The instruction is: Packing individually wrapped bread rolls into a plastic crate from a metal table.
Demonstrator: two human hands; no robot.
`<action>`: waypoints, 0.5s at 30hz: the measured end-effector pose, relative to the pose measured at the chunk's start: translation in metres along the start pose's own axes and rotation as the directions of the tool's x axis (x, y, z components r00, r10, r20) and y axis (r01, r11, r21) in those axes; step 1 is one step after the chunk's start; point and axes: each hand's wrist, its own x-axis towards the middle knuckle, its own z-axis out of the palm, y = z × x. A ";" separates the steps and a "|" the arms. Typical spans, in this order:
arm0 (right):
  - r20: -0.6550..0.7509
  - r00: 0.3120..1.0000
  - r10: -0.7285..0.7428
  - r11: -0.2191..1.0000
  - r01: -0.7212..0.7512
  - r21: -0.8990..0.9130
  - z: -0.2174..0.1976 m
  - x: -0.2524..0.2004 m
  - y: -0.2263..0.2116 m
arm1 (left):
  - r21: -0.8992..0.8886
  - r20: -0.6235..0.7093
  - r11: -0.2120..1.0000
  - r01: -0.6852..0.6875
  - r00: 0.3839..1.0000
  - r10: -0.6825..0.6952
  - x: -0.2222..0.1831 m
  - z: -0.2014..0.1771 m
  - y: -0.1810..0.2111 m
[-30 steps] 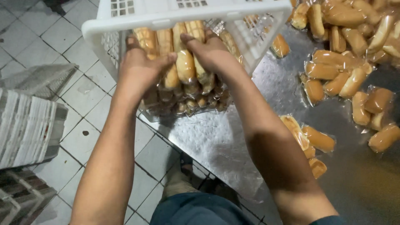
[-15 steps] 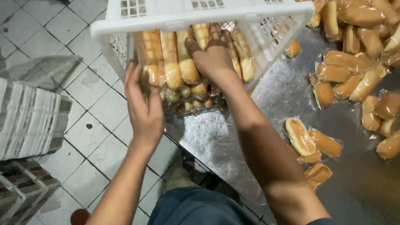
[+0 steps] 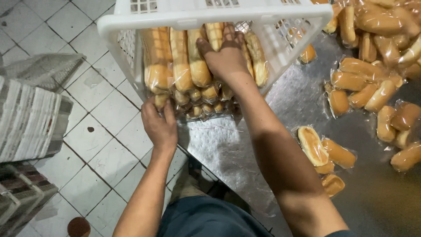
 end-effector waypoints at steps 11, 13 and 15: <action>0.036 0.997 -0.073 0.990 0.077 -0.121 0.007 0.010 0.002 | -0.286 -0.052 0.903 0.319 0.936 -0.347 -0.003 0.007 0.030; 0.054 0.999 -0.005 0.999 0.007 -0.041 0.003 0.002 -0.006 | -0.208 -0.063 0.977 0.055 0.996 -0.070 -0.015 0.006 0.020; 0.029 0.999 -0.031 0.999 0.032 -0.039 0.005 0.008 0.000 | -0.163 -0.088 0.986 0.045 0.994 -0.060 -0.013 0.006 0.025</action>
